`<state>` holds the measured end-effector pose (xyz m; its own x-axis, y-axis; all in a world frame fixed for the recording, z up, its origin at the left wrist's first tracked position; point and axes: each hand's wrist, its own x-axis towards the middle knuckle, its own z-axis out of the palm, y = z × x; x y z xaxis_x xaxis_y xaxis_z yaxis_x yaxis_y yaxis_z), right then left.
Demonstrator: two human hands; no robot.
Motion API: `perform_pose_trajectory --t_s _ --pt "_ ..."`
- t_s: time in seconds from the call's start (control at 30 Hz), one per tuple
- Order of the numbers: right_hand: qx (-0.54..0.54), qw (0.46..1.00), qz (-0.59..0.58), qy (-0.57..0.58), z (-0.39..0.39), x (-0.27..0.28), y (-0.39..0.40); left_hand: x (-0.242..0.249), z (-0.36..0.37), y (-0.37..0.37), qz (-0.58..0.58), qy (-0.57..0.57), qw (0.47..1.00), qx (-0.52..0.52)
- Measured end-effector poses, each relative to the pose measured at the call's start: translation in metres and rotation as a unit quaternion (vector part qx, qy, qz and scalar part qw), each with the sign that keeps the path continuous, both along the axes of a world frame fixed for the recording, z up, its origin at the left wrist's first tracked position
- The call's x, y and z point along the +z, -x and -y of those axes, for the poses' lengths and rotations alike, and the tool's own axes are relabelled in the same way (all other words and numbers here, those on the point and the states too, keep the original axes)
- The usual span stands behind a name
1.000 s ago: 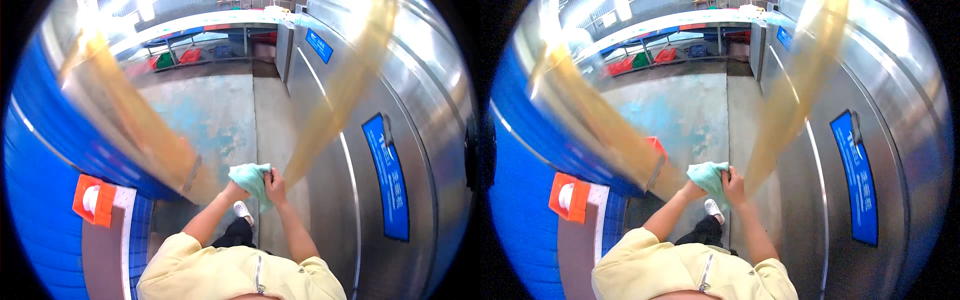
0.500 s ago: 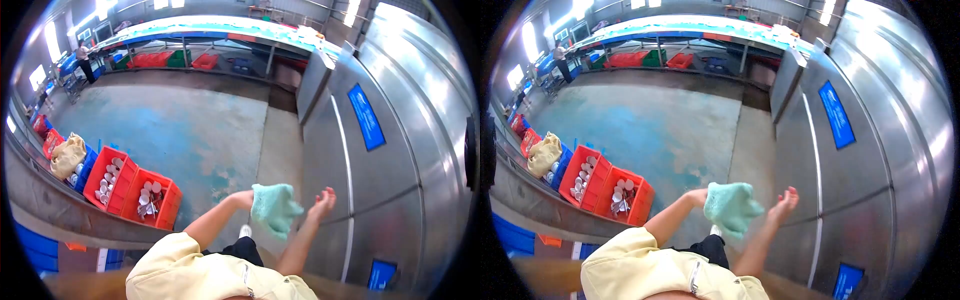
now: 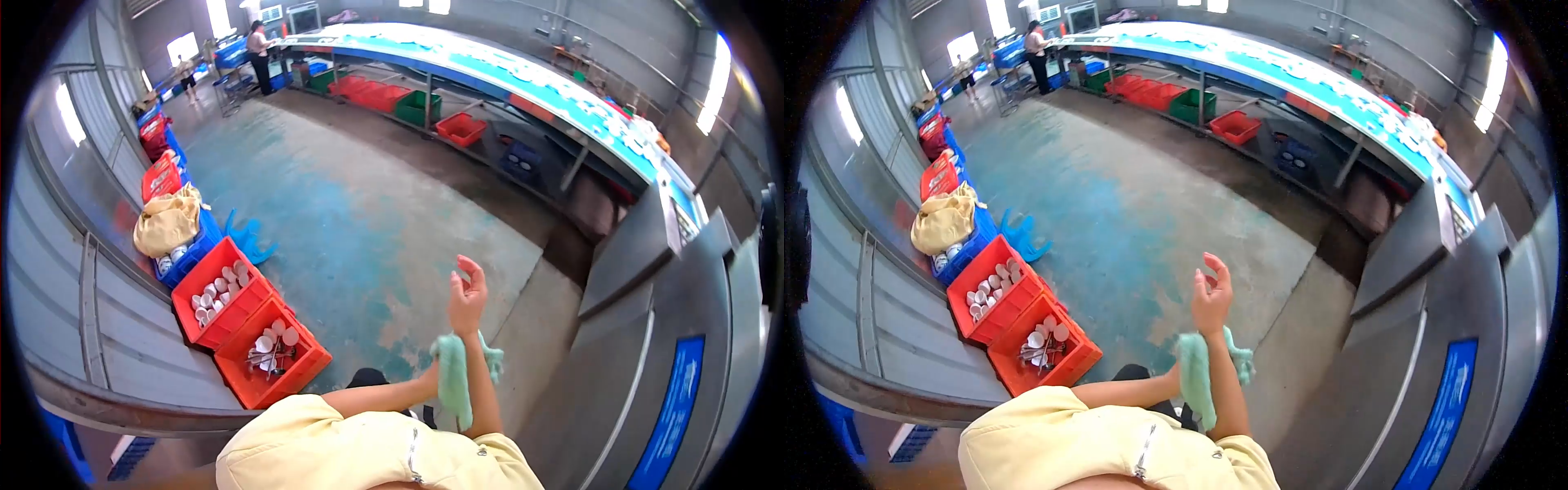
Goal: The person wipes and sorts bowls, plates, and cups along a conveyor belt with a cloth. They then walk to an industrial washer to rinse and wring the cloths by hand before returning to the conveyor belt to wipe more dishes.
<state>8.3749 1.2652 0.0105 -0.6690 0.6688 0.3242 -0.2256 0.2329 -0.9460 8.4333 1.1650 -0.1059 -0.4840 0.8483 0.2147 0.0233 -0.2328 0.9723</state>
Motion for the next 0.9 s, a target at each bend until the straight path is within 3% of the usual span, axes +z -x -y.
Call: perform_pose_trajectory --t_s 0.03,0.07,0.1,0.13,0.17,0.2,0.23,0.27,0.3,0.37,0.43,0.53,0.57,0.6,0.67,0.73,0.8,0.83,0.87,0.9 --pt "0.051 0.995 -0.062 0.063 -0.013 -0.002 0.026 0.010 -0.018 0.027 0.005 0.000 1.000 0.011" --pt "0.097 0.979 -0.123 0.127 -0.025 -0.004 0.051 0.020 -0.040 0.058 0.306 -0.136 0.932 -0.138" --pt "0.100 0.980 -0.119 0.126 -0.039 -0.005 0.072 0.028 -0.063 0.091 0.565 -0.256 0.735 -0.274" --pt "0.177 0.946 -0.189 0.194 -0.051 -0.001 0.093 0.026 -0.083 0.127 0.568 -0.257 0.732 -0.275" --pt "0.245 0.898 -0.258 0.259 -0.063 0.003 0.113 0.020 -0.102 0.166 0.731 -0.277 0.570 -0.254" --pt "0.230 0.902 -0.256 0.260 -0.075 0.009 0.136 0.014 -0.120 0.198 0.858 -0.276 0.376 -0.216" --pt "0.297 0.843 -0.308 0.327 -0.088 0.016 0.159 0.014 -0.137 0.229 0.868 -0.285 0.348 -0.210" --pt "0.355 0.771 -0.359 0.388 -0.103 0.019 0.183 0.019 -0.154 0.262 0.832 -0.298 0.407 -0.234" --pt "0.328 0.782 -0.359 0.390 -0.118 0.019 0.208 0.029 -0.167 0.294 0.800 -0.310 0.448 -0.252" --pt "0.420 0.711 -0.296 0.480 -0.145 0.021 0.259 0.056 -0.190 0.356 0.747 -0.358 0.487 -0.275" --pt "0.421 0.721 -0.272 0.479 -0.171 0.020 0.306 0.076 -0.206 0.415 0.724 -0.406 0.469 -0.302" --pt "0.441 0.713 -0.258 0.479 -0.208 0.006 0.369 0.088 -0.234 0.492 0.727 -0.442 0.348 -0.395" --pt "0.414 0.754 -0.174 0.479 -0.221 -0.007 0.383 0.039 -0.239 0.526 0.695 -0.418 0.555 -0.185" --pt "0.377 0.787 -0.092 0.479 -0.232 -0.017 0.398 0.082 -0.260 0.557 0.452 -0.327 0.798 -0.226" --pt "0.309 0.797 -0.057 0.515 -0.249 -0.019 0.434 0.055 -0.276 0.601 0.511 -0.211 0.830 -0.078" --pt "0.257 0.905 0.012 0.338 -0.272 -0.037 0.474 0.037 -0.306 0.642 0.464 -0.305 0.818 -0.150" --pt "0.212 0.949 -0.058 0.226 -0.293 -0.055 0.528 0.051 -0.329 0.675 0.364 -0.271 0.891 -0.006" --pt "0.211 0.973 -0.066 0.062 -0.314 -0.056 0.552 0.063 -0.342 0.691 0.336 -0.230 0.909 0.094" --pt "0.214 0.972 -0.071 0.060 -0.334 -0.054 0.577 0.075 -0.355 0.710 0.302 -0.188 0.914 0.196" --pt "0.207 0.976 -0.072 0.007 -0.364 -0.051 0.607 0.077 -0.373 0.740 0.298 -0.192 0.914 0.197"
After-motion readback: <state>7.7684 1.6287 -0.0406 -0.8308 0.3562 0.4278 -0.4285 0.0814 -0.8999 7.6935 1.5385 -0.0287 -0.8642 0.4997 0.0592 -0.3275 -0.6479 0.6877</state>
